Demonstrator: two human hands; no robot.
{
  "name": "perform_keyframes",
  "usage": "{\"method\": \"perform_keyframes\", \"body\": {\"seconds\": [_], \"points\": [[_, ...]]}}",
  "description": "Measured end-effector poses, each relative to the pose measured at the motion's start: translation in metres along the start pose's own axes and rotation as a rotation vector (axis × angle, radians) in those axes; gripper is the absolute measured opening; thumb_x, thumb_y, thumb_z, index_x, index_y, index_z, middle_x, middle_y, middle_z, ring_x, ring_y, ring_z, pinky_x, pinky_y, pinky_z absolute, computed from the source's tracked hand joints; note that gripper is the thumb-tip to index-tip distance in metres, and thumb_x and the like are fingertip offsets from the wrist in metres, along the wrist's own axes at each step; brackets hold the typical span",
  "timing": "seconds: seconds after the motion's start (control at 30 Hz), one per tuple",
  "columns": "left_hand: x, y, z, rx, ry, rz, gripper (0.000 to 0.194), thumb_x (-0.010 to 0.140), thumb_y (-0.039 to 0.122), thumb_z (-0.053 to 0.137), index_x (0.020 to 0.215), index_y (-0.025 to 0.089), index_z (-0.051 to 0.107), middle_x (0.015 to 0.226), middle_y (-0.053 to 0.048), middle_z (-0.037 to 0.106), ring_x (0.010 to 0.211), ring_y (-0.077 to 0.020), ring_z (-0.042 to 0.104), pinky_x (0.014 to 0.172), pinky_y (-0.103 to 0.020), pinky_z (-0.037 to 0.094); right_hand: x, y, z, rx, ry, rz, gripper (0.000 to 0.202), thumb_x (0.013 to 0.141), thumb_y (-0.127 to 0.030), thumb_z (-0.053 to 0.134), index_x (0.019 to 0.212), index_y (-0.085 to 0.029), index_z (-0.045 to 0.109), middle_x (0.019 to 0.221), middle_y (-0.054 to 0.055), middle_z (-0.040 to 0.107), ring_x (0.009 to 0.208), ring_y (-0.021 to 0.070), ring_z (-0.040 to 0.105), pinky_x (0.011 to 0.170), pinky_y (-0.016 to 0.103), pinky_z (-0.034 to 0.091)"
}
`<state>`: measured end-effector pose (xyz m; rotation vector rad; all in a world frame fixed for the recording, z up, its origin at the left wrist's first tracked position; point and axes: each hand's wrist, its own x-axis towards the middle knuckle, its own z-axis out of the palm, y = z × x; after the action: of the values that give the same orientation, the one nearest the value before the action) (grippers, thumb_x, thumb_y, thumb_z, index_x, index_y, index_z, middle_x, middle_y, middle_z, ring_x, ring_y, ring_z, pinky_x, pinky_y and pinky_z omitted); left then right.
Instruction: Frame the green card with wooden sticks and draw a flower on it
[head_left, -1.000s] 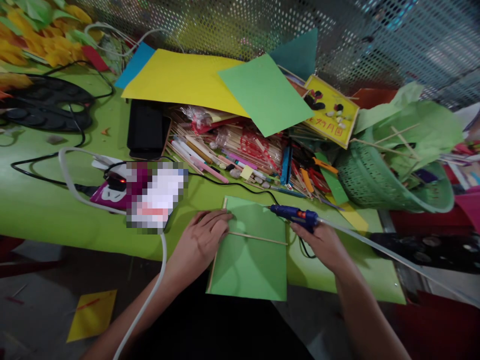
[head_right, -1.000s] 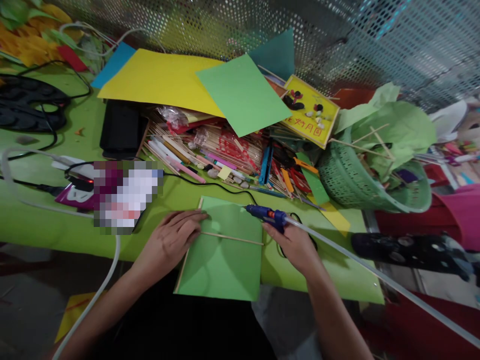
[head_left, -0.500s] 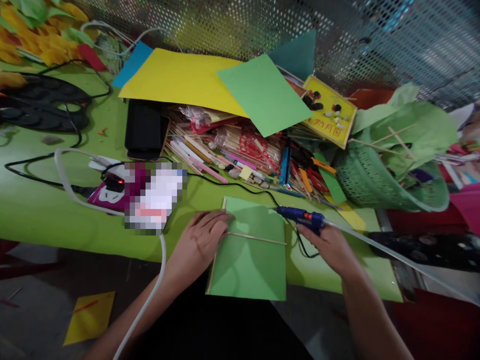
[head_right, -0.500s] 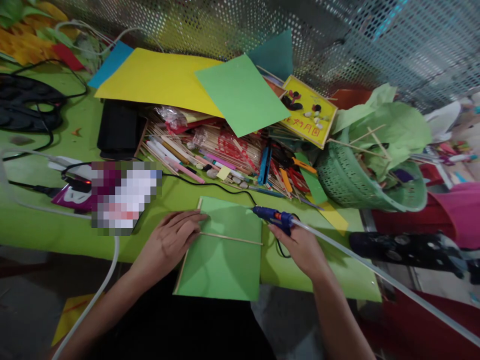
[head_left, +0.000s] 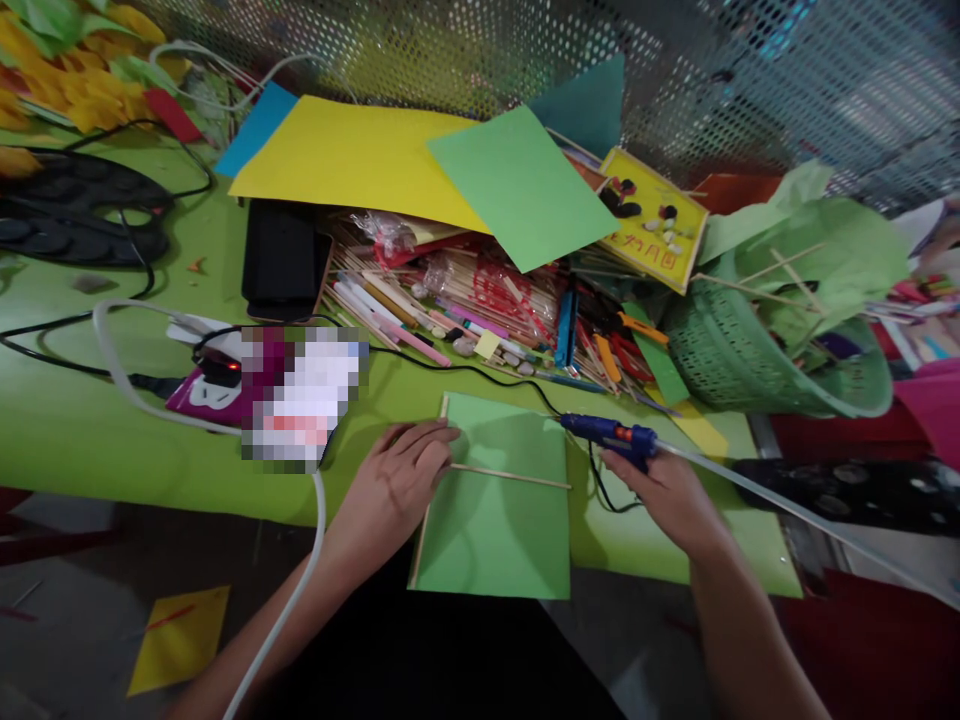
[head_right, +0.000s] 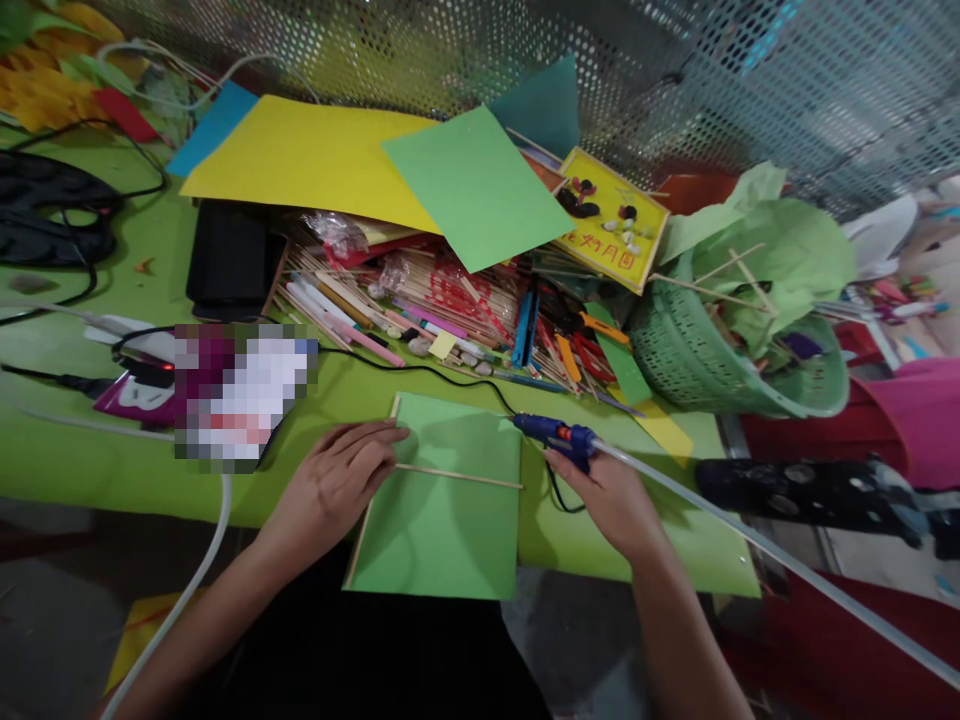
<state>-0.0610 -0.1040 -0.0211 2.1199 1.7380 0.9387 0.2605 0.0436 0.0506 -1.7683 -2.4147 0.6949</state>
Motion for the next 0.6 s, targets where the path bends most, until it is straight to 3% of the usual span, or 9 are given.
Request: {"method": "perform_keyframes", "body": {"seconds": [0.27, 0.6], "points": [[0.0024, 0.0017, -0.0007, 0.01, 0.004, 0.01, 0.009, 0.102, 0.012, 0.052, 0.102, 0.021, 0.056, 0.129, -0.005, 0.071, 0.13, -0.0225, 0.061, 0.108, -0.045, 0.044, -0.0032, 0.0022, -0.0024, 0.027, 0.012, 0.017, 0.05, 0.087, -0.065, 0.054, 0.076, -0.02, 0.072, 0.068, 0.005, 0.068, 0.07, 0.0258, 0.064, 0.064, 0.033, 0.048], [0.0007, 0.0007, 0.0003, 0.001, 0.009, 0.004, 0.015, 0.1, 0.008, 0.052, 0.104, 0.022, 0.057, 0.13, -0.005, 0.071, 0.13, -0.0225, 0.061, 0.107, -0.045, 0.046, 0.0014, -0.0057, 0.0033, -0.011, 0.007, -0.001, 0.051, 0.087, -0.066, 0.052, 0.073, -0.02, 0.068, 0.067, 0.006, 0.066, 0.066, 0.0249, 0.062, 0.062, 0.033, 0.046]]}}
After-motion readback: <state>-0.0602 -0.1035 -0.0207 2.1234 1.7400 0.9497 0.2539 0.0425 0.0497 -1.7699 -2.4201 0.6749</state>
